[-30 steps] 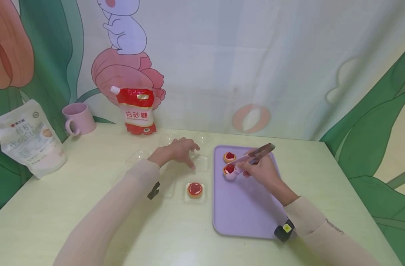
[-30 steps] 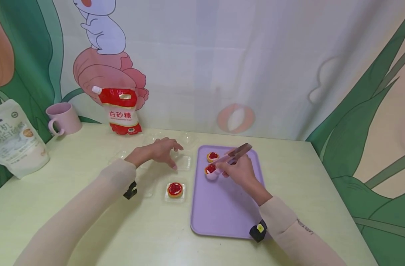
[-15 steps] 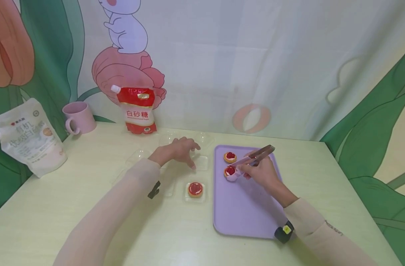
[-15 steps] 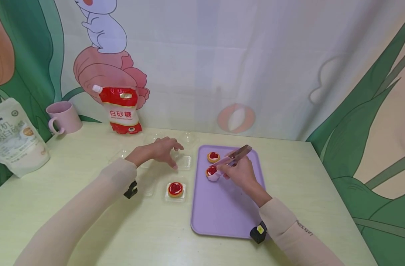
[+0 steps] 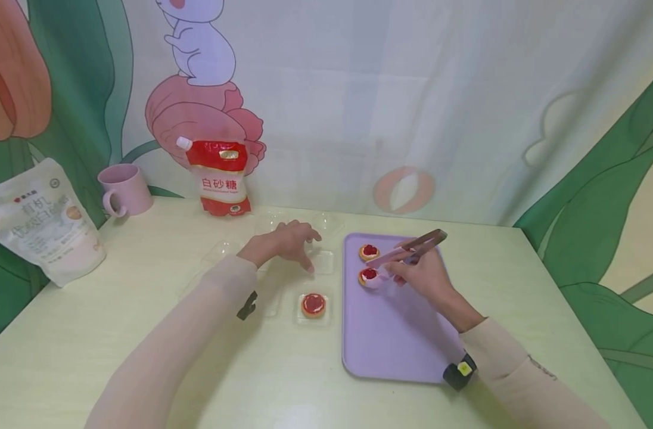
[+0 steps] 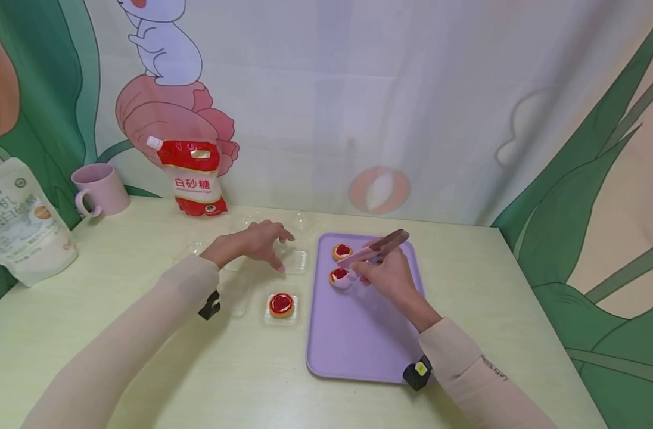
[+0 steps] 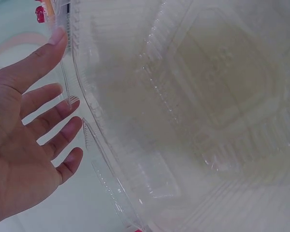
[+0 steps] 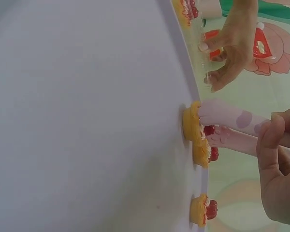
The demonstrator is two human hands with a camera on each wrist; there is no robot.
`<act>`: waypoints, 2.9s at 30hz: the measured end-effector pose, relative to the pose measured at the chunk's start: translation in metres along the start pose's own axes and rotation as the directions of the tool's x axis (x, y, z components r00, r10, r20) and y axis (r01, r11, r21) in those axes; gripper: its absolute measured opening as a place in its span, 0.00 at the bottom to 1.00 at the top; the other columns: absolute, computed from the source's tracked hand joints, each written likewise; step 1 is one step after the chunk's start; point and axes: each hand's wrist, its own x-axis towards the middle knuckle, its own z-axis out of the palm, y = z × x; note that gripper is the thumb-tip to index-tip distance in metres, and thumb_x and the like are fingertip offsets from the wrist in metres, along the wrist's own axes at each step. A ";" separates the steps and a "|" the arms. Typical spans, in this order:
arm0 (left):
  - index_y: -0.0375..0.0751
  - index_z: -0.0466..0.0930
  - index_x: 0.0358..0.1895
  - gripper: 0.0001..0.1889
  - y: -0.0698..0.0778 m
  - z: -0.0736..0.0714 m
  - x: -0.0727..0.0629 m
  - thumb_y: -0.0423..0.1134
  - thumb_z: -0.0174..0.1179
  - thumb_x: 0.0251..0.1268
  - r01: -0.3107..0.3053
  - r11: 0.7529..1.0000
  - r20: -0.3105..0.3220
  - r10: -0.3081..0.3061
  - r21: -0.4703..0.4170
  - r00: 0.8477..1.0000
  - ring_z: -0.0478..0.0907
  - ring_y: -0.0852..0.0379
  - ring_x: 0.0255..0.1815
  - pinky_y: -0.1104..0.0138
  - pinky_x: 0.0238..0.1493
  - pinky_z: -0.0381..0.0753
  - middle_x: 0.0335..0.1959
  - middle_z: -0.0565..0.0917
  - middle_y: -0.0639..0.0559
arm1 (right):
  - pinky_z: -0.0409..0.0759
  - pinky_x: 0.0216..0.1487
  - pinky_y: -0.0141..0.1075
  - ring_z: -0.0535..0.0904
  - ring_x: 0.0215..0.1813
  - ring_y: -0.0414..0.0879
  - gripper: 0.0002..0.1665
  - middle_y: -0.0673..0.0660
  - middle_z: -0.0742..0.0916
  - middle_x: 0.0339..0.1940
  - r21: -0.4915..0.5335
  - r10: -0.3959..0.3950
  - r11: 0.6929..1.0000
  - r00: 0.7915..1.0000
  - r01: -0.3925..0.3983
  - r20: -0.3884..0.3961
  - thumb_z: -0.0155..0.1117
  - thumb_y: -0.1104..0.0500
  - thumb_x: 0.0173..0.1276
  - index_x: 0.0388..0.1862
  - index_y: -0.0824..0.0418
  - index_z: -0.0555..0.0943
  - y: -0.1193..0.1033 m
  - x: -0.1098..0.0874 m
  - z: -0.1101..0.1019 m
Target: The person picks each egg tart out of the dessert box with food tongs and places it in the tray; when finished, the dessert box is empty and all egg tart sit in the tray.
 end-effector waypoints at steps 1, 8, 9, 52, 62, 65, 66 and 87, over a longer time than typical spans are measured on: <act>0.46 0.72 0.70 0.38 0.000 0.000 0.000 0.48 0.75 0.54 0.002 1.000 0.002 -0.002 -0.001 1.000 0.70 0.46 0.63 0.49 0.67 0.64 0.62 0.79 0.45 | 0.80 0.25 0.32 0.81 0.19 0.39 0.18 0.64 0.89 0.30 0.004 0.004 1.000 1.000 -0.004 -0.003 0.72 0.68 0.60 0.47 0.71 0.78 -0.001 0.000 -0.001; 0.46 0.72 0.70 0.39 0.003 -0.002 -0.001 0.48 0.75 0.54 0.011 1.000 0.012 -0.011 0.001 1.000 0.70 0.46 0.63 0.49 0.67 0.64 0.62 0.79 0.45 | 0.82 0.28 0.30 0.81 0.20 0.38 0.22 0.66 0.89 0.34 0.057 0.040 0.998 0.999 -0.038 -0.021 0.71 0.68 0.61 0.53 0.72 0.77 -0.005 0.000 -0.007; 0.46 0.72 0.70 0.39 0.003 -0.002 -0.001 0.48 0.75 0.54 0.012 1.000 0.014 -0.012 -0.001 1.000 0.70 0.46 0.63 0.50 0.67 0.64 0.62 0.78 0.45 | 0.83 0.28 0.30 0.81 0.20 0.38 0.22 0.66 0.89 0.34 0.065 0.044 0.997 0.999 -0.042 -0.024 0.71 0.68 0.61 0.53 0.72 0.77 -0.006 0.000 -0.008; 0.47 0.76 0.66 0.41 0.013 0.034 -0.092 0.58 0.77 0.46 -0.243 0.969 -0.147 0.248 0.050 0.957 0.70 0.48 0.60 0.51 0.58 0.66 0.58 0.78 0.47 | 0.82 0.26 0.31 0.80 0.21 0.39 0.22 0.57 0.91 0.32 0.291 0.026 0.955 0.993 -0.059 0.116 0.71 0.69 0.59 0.51 0.72 0.75 -0.033 -0.013 0.016; 0.46 0.77 0.64 0.41 0.016 0.042 -0.097 0.56 0.79 0.44 -0.225 0.974 -0.099 0.227 0.032 0.969 0.71 0.50 0.59 0.57 0.53 0.65 0.57 0.79 0.47 | 0.80 0.25 0.30 0.79 0.20 0.39 0.25 0.56 0.90 0.31 0.323 0.034 0.942 0.980 -0.097 0.196 0.69 0.72 0.57 0.53 0.71 0.74 -0.040 -0.020 0.040; 0.46 0.77 0.65 0.41 0.015 0.043 -0.096 0.56 0.79 0.44 -0.225 0.974 -0.096 0.226 0.029 0.969 0.71 0.51 0.57 0.57 0.52 0.65 0.56 0.79 0.48 | 0.81 0.25 0.30 0.80 0.20 0.40 0.23 0.59 0.91 0.32 0.299 0.035 0.949 0.977 -0.099 0.211 0.70 0.72 0.57 0.51 0.71 0.74 -0.040 -0.021 0.046; 0.45 0.77 0.65 0.41 0.015 0.043 -0.095 0.56 0.79 0.44 -0.224 0.974 -0.095 0.226 0.030 0.970 0.71 0.51 0.57 0.57 0.51 0.65 0.56 0.79 0.48 | 0.81 0.25 0.30 0.80 0.20 0.40 0.23 0.60 0.91 0.33 0.295 0.035 0.951 0.976 -0.099 0.214 0.71 0.72 0.57 0.51 0.70 0.74 -0.040 -0.021 0.048; 0.46 0.78 0.64 0.40 0.017 0.041 -0.093 0.56 0.79 0.44 -0.225 0.973 -0.070 0.228 0.045 0.971 0.72 0.52 0.53 0.59 0.50 0.65 0.50 0.81 0.49 | 0.79 0.24 0.30 0.79 0.20 0.41 0.25 0.66 0.90 0.36 0.260 0.017 0.961 0.960 -0.092 0.278 0.70 0.70 0.59 0.54 0.71 0.72 -0.036 -0.024 0.077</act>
